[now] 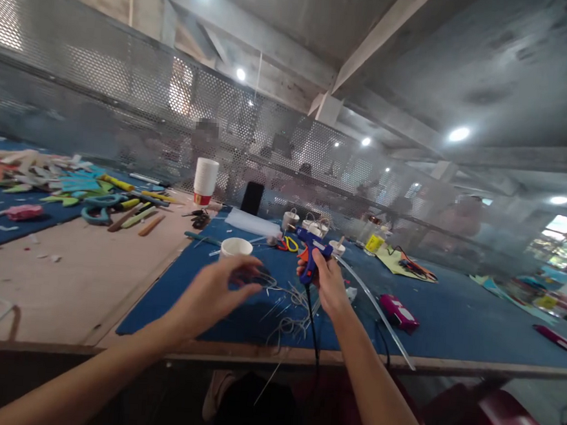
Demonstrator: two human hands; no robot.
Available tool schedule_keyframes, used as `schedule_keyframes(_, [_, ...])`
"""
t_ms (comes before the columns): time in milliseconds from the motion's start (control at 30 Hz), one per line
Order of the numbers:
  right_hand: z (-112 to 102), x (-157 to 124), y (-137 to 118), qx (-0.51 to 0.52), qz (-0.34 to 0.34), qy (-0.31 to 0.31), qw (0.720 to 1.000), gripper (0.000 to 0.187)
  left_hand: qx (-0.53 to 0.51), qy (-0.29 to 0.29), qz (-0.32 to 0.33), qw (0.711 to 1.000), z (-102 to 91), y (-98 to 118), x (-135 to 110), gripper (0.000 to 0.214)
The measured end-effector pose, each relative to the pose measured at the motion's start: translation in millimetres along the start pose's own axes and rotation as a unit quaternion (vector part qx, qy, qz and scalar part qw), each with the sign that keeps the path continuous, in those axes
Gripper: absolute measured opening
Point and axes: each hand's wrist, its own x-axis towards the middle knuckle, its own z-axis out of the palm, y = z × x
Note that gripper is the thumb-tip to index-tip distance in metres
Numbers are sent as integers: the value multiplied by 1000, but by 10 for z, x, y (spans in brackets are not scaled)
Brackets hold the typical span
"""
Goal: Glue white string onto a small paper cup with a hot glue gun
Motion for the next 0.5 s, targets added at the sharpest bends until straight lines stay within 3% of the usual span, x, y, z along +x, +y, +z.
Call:
schedule_keyframes(67, [2,39,21,-8,10,-25,1000,46,110,116,12,987,-240,-207,43,66])
schedule_keyframes(100, [13,58,38,-10,16,-40,999,46,149,128,7,980,-322,-322,102,77])
schedule_keyframes(200, [65,107,95,-9,25,-77,997,47,201,118,-22,972,-421,-636,322,83])
schedule_keyframes(300, [99,139,135,-4,21,-86,996,47,174,125,-43,976,-397,-832,463,84])
schedule_keyframes(500, [40,159,146,0,10,-93,996,42,119,26,-82,989,-317,-844,496,90])
